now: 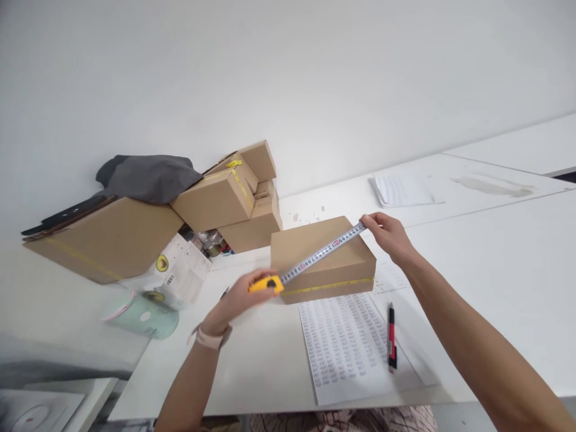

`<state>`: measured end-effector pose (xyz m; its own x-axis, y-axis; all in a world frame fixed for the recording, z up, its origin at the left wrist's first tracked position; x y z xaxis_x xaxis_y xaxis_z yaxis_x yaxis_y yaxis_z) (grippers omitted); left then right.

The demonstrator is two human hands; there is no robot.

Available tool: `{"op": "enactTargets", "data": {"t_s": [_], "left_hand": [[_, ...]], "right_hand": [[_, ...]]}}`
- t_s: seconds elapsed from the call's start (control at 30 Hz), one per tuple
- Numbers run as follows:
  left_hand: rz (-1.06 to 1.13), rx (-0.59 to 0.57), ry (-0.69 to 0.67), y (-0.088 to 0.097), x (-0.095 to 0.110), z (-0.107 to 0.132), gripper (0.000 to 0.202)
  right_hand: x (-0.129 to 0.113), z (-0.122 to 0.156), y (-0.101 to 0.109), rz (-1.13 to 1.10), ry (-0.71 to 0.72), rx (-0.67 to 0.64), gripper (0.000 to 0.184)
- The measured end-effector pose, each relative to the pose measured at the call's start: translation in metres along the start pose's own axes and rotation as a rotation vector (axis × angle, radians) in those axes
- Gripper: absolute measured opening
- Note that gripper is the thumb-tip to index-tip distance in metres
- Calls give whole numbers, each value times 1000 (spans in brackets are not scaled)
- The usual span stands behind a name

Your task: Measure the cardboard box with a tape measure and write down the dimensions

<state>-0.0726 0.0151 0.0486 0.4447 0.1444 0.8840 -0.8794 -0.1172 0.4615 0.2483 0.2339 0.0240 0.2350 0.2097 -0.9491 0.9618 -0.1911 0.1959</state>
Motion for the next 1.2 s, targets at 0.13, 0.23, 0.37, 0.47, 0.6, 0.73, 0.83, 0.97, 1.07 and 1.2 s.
{"op": "enactTargets", "data": {"t_s": [0.13,0.23,0.37,0.47,0.6,0.73,0.83,0.97,1.07,1.2], "left_hand": [[520,-463,188,-94,-10,57,69],[794,-513,281,-150,-8,66,84],[995,-343,267,-179,15,38,80],[976,-226,274,-178,27,16,65],[908,-195,325,-177,29,12,60],[897,-171,338,-181,30,24,58],[893,-161,348,-186,33,26,55],[909,-164,350,-187,35,23,50],[927,-123,278,-174,34,31,48],[771,49,89,-132,11,59,62]], "right_hand": [[-43,-4,-34,41,194,-258,48],[-62,-7,-84,140,335,-540,46],[-57,-29,-131,406,341,-577,42],[-44,-44,-144,515,306,-526,40],[-26,-47,-144,591,272,-511,37],[-19,-43,-140,577,260,-559,38],[-20,-40,-141,556,255,-576,39],[-27,-38,-143,496,252,-597,43],[-40,-39,-124,216,227,-534,50],[-27,-35,-47,-120,123,-178,59]]}}
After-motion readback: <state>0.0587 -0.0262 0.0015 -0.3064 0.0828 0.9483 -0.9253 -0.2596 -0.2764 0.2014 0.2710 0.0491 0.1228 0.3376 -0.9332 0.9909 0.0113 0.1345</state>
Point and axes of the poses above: each hand's wrist, its own z-axis away from the middle knuckle, its own y-axis out of the back of the hand, x = y × z, the point moved 6 cm from there along -z, towards the middle knuckle, and after that the axes turned 10 degrees about x, right-handed, at the moved point
